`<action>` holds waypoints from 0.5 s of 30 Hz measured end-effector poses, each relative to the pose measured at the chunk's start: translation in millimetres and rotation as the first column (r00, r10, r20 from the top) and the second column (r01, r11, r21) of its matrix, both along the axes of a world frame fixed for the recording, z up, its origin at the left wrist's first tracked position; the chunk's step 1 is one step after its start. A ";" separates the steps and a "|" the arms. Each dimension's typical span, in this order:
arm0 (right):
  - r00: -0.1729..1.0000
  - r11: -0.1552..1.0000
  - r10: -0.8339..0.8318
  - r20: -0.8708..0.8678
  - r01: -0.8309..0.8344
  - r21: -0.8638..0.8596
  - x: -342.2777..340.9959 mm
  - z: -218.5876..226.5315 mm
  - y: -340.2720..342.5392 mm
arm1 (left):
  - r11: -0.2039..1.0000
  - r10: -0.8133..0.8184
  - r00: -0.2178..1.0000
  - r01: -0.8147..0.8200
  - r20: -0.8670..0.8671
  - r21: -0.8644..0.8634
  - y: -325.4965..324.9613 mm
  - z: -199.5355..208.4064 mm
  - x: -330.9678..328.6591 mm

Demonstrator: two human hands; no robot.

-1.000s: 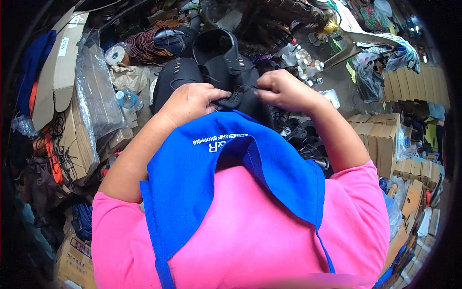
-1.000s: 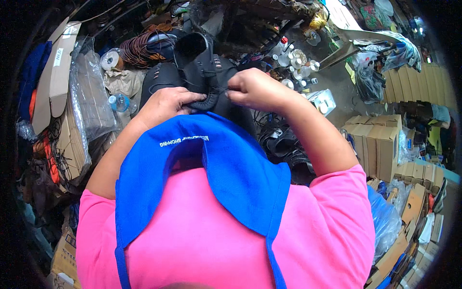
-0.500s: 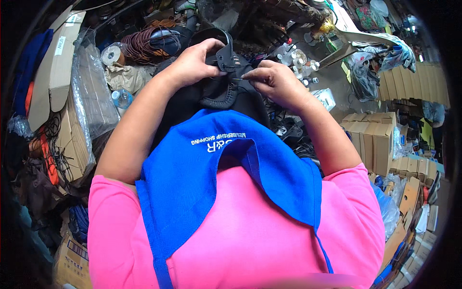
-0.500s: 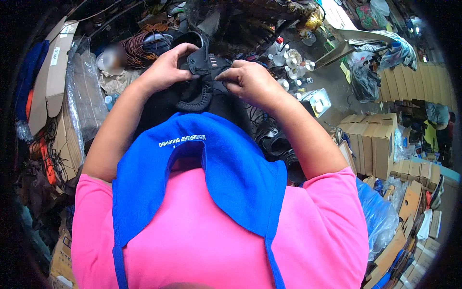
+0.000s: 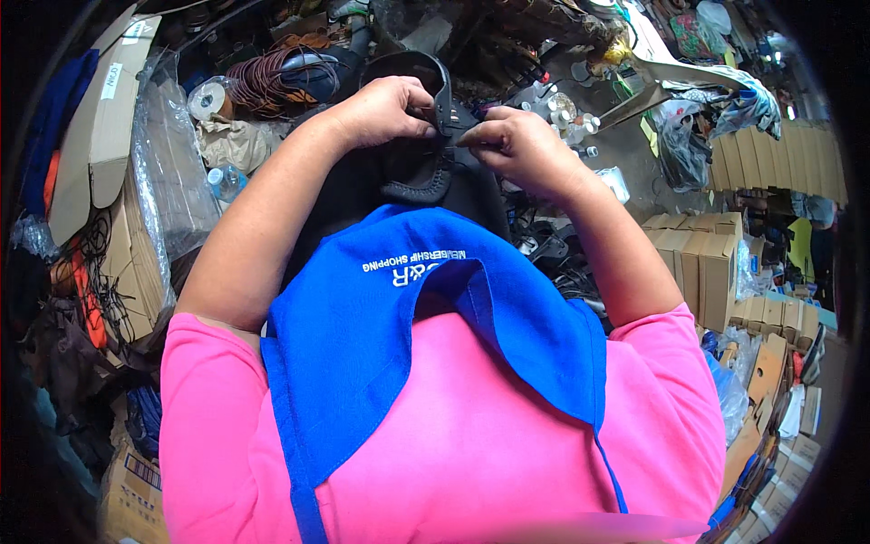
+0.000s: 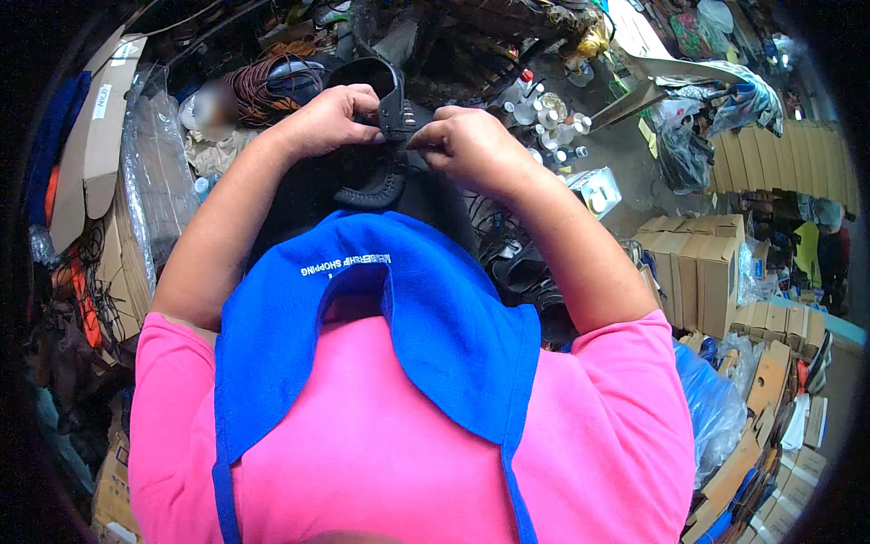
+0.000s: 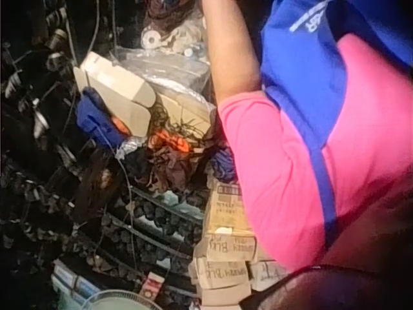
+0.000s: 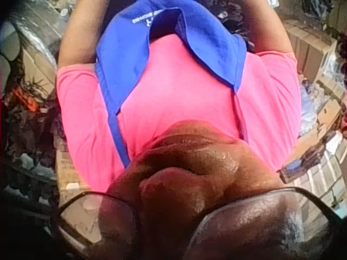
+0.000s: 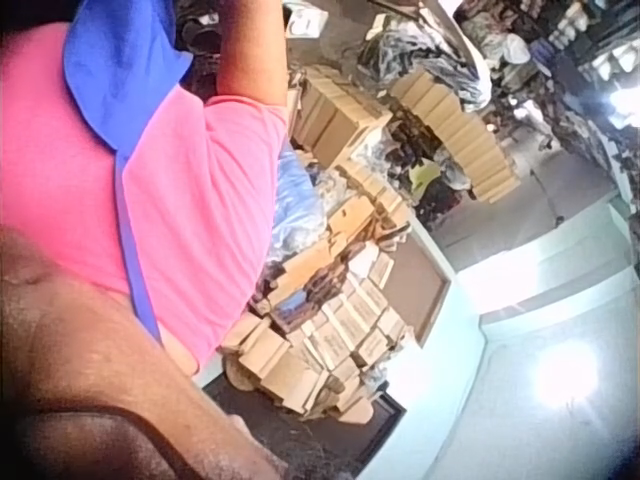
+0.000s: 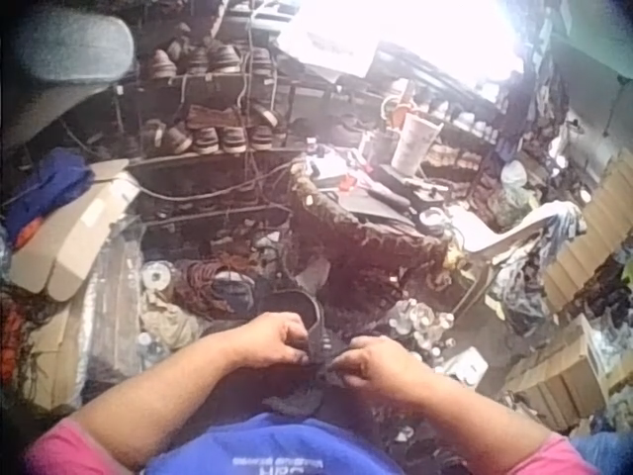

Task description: The person is hand-stitching the components of a black shoe upper together in a shoe manufacturing environment.

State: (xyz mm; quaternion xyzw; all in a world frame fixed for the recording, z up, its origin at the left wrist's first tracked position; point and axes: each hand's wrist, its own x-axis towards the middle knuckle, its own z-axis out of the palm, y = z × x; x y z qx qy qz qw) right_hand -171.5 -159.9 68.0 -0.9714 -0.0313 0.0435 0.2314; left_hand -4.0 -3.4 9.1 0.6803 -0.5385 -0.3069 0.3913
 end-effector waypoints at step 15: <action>0.999 0.998 -0.048 0.024 0.047 0.042 -6.4 -10.3 1.0 | 1.000 -0.028 0.999 0.028 -0.044 0.001 0.1 -4.0 -0.6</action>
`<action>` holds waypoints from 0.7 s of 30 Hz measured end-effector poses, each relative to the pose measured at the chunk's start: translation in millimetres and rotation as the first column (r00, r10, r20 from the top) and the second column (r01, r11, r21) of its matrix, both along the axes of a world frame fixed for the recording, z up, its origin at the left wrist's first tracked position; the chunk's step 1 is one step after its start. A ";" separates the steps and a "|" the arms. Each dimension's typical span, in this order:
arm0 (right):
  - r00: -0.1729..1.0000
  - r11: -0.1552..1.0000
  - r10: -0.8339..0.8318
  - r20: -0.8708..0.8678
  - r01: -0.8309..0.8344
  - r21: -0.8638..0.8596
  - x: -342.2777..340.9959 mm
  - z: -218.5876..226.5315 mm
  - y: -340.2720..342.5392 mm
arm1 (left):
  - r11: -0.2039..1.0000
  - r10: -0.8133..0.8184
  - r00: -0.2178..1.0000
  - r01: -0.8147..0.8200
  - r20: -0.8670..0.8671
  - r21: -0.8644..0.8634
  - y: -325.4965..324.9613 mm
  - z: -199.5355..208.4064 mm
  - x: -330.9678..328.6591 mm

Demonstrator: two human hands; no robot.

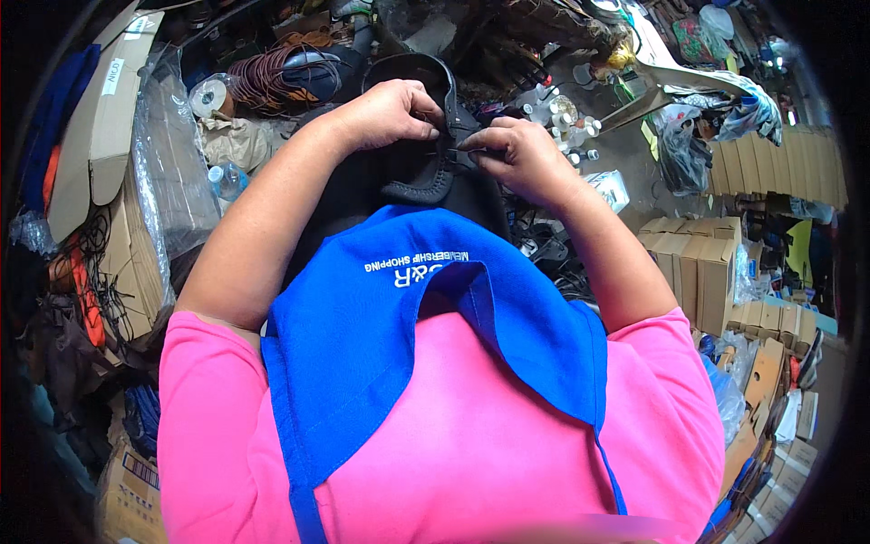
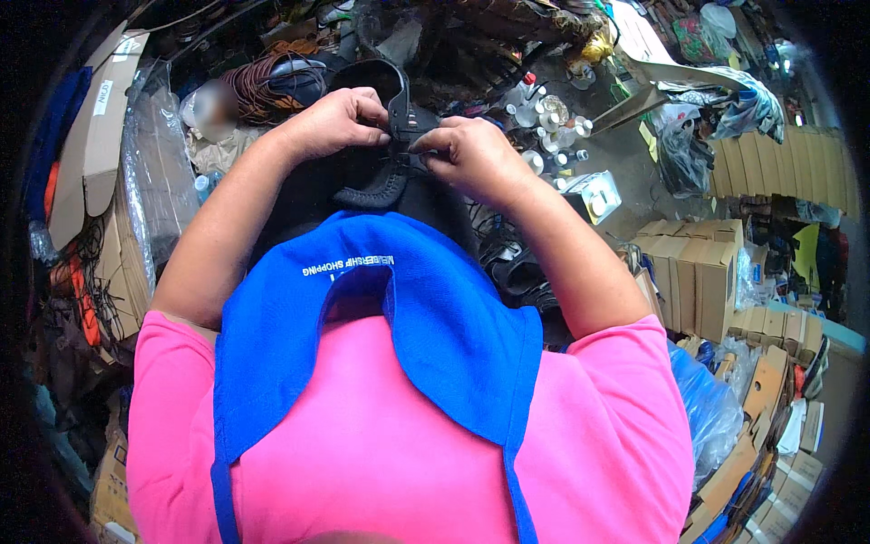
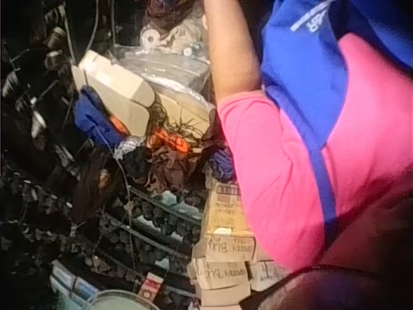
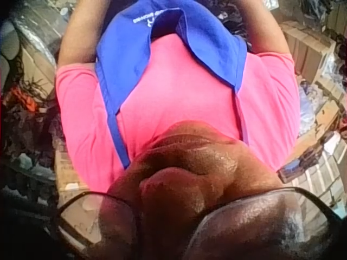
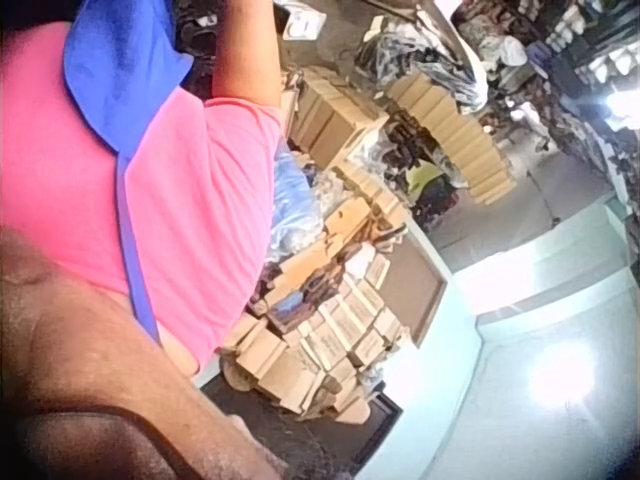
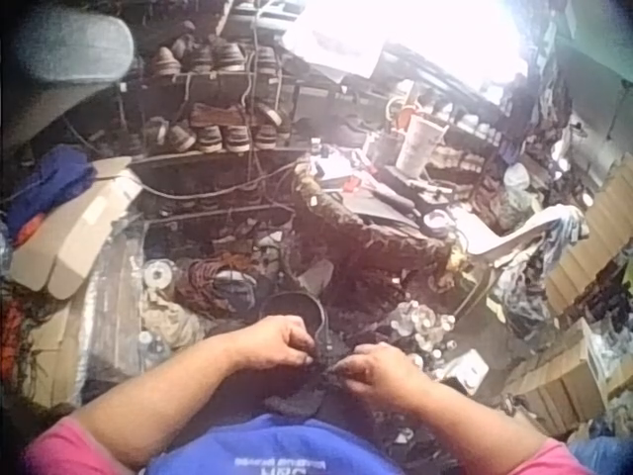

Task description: The person is hand-stitching the components of a black shoe upper together in a shoe manufacturing environment.

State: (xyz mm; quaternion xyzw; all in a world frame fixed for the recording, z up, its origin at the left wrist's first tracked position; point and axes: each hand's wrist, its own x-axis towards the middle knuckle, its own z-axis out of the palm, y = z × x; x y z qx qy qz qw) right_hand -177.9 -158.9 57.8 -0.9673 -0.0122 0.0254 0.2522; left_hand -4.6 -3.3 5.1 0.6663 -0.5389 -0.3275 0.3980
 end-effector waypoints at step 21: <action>0.998 0.995 -0.012 -0.059 0.018 0.096 3.4 -11.1 -12.2 | 0.998 -0.046 0.994 0.051 0.098 -0.045 0.4 0.8 0.2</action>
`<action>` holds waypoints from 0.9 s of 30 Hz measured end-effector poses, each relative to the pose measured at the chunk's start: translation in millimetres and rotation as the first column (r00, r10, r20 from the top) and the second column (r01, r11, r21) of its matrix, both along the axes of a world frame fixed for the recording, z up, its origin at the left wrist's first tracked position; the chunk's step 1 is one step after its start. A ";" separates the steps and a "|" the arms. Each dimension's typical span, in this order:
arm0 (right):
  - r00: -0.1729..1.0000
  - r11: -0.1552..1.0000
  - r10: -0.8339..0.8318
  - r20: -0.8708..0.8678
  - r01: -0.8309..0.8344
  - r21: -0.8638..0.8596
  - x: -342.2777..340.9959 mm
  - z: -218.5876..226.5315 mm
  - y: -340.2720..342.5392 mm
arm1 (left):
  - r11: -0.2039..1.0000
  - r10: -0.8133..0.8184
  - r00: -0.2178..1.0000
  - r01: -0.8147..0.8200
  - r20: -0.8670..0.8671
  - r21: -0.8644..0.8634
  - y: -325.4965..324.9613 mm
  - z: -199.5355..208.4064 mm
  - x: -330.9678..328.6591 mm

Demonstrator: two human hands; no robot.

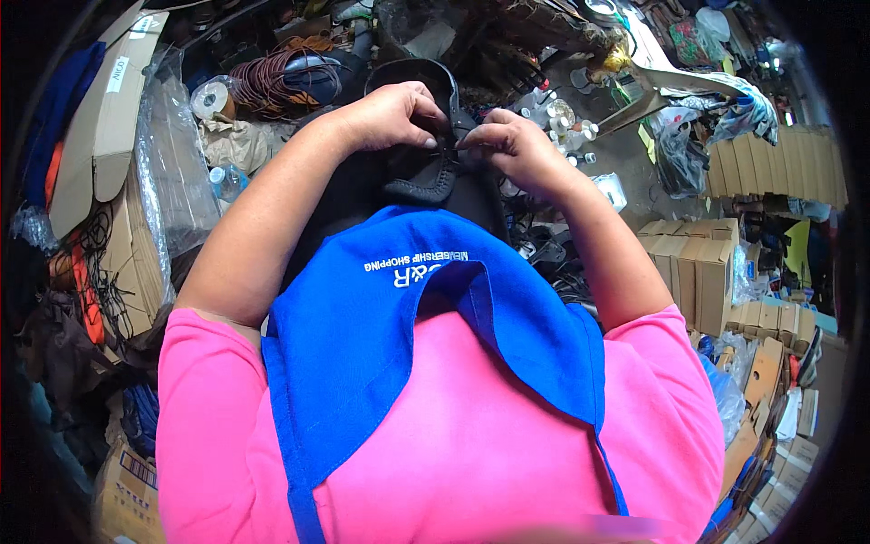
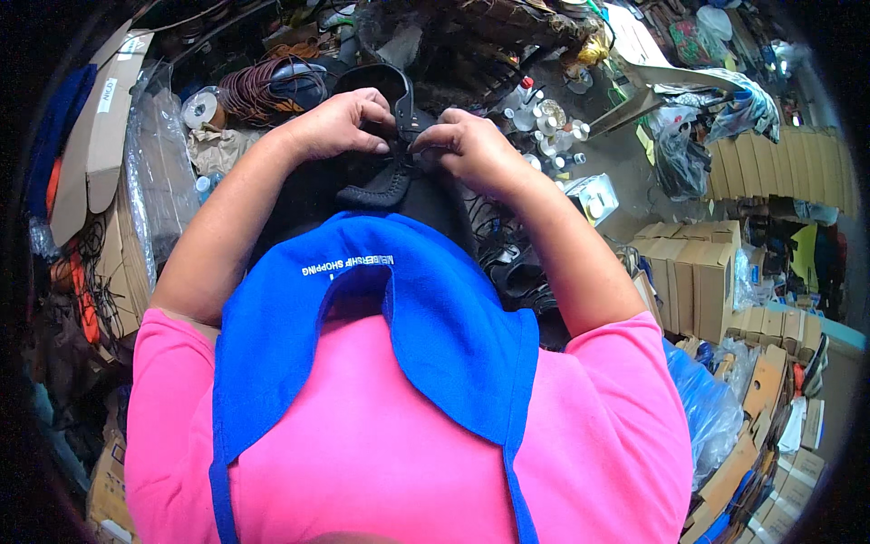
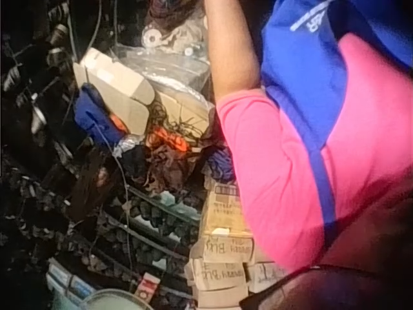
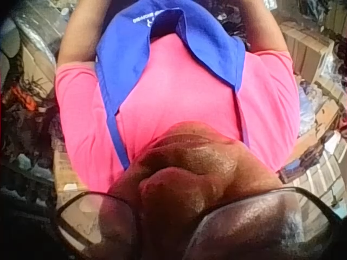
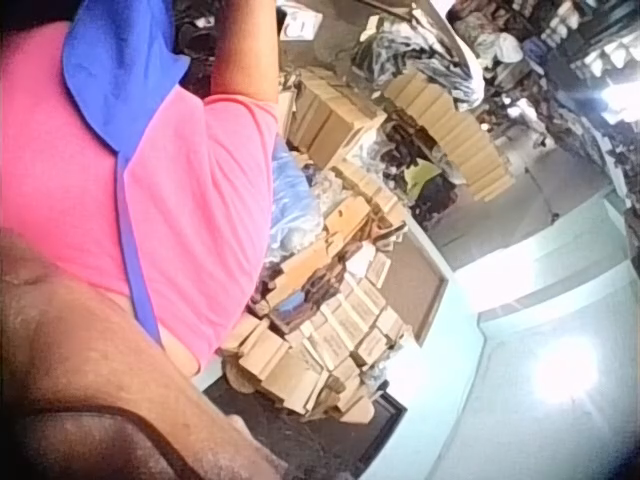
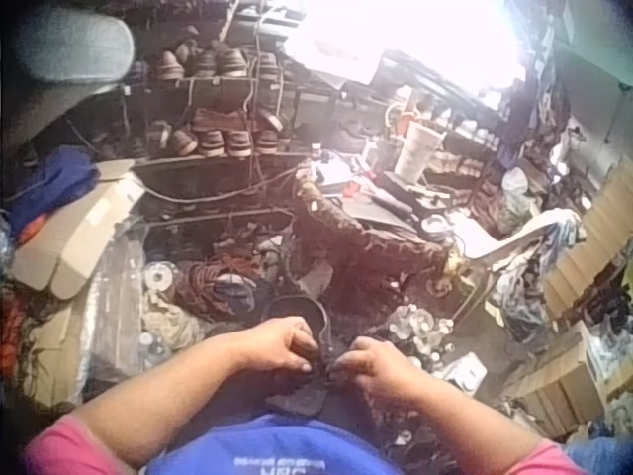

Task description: The person is hand-stitching the components of a black shoe upper together in a shoe manufacturing environment.

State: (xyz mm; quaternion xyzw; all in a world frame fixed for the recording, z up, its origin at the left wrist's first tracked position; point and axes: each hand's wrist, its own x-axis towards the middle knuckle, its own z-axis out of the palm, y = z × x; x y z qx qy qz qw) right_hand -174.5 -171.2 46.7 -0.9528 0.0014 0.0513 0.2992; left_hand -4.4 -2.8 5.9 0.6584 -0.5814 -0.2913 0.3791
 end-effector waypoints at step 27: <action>0.934 0.976 -0.042 0.356 0.116 -0.187 -19.9 -21.1 38.9 | 0.895 0.437 0.886 -0.411 0.155 -0.172 83.9 27.0 -49.9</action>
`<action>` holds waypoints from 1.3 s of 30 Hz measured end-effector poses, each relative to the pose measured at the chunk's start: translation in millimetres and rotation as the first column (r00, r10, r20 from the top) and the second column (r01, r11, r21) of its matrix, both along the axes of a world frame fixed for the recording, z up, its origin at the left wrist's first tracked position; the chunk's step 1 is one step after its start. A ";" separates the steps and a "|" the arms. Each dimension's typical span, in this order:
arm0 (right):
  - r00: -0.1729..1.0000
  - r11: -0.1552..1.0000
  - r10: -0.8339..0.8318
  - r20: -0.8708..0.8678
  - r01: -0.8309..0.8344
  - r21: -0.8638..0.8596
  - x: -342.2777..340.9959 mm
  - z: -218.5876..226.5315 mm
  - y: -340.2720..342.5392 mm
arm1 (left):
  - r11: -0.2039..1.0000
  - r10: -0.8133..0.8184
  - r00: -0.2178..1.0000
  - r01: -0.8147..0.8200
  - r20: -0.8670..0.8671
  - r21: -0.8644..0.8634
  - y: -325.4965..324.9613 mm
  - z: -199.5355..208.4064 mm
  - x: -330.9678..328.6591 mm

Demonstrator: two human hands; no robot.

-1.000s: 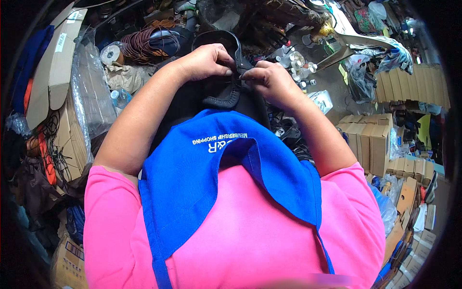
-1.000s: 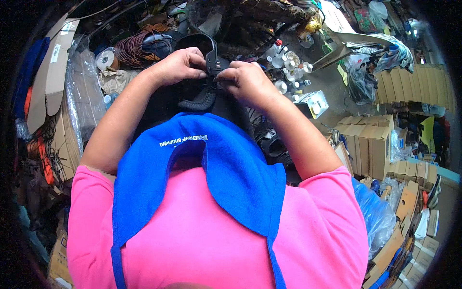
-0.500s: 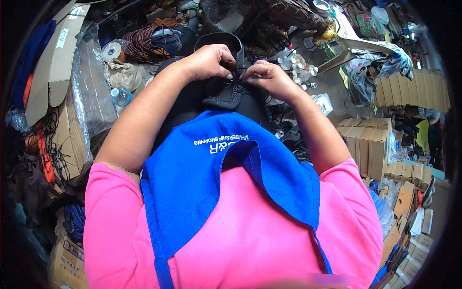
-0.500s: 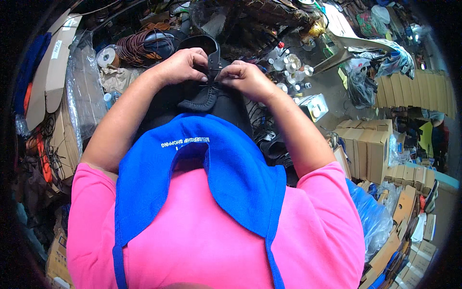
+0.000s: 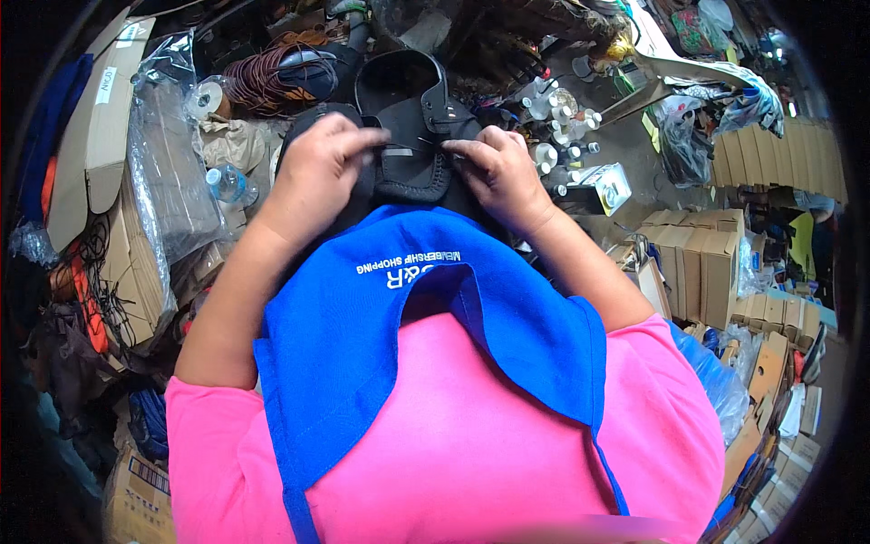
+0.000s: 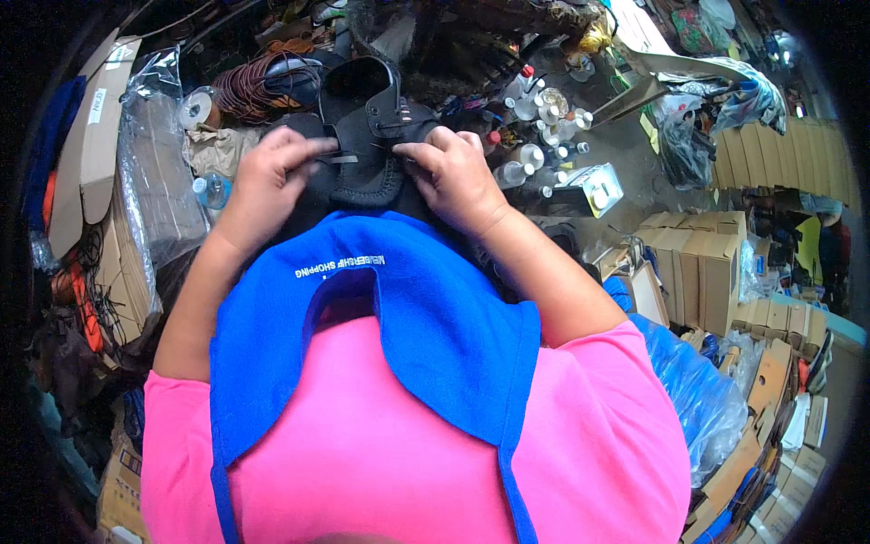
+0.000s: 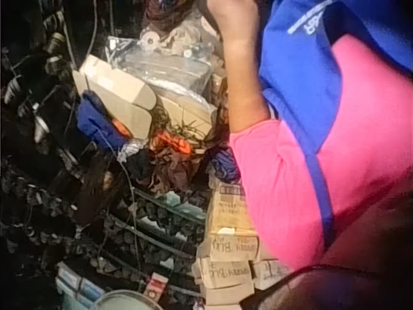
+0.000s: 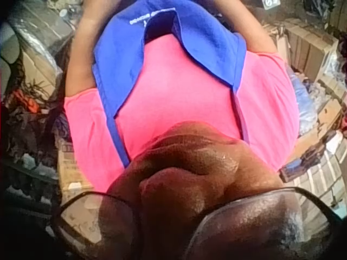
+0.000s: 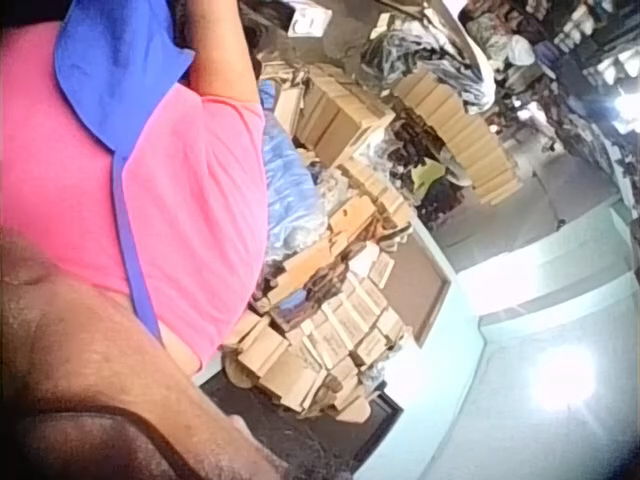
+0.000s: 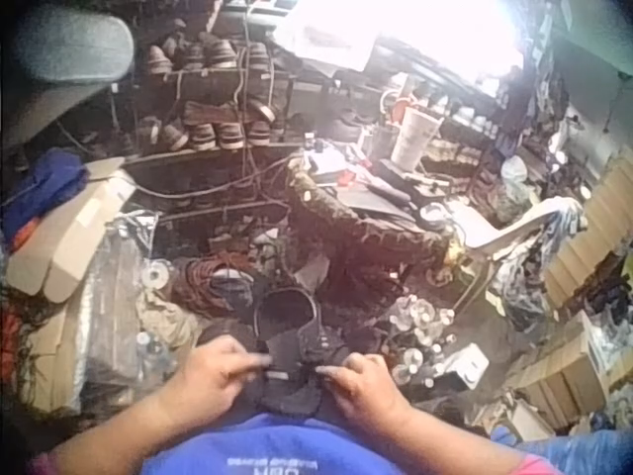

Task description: The person is hand-stitching the components of a black shoe upper together in a shoe manufacturing environment.

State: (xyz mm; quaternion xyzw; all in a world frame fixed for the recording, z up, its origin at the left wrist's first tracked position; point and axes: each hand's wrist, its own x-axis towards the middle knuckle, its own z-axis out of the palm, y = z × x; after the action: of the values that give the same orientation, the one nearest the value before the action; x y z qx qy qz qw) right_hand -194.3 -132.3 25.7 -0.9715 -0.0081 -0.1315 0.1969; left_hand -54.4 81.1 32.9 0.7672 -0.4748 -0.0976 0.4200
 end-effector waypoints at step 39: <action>0.856 0.791 0.281 -0.435 0.050 0.609 33.3 1.1 -49.3 | 0.998 -0.036 0.989 0.029 0.145 0.048 -39.7 -40.9 9.2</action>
State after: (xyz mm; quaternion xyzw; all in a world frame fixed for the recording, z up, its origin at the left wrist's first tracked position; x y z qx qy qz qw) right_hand -161.1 -181.6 26.8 -0.8552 0.0240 0.1439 0.4973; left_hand -45.2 41.4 -8.0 0.7740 -0.5142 -0.0589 0.3648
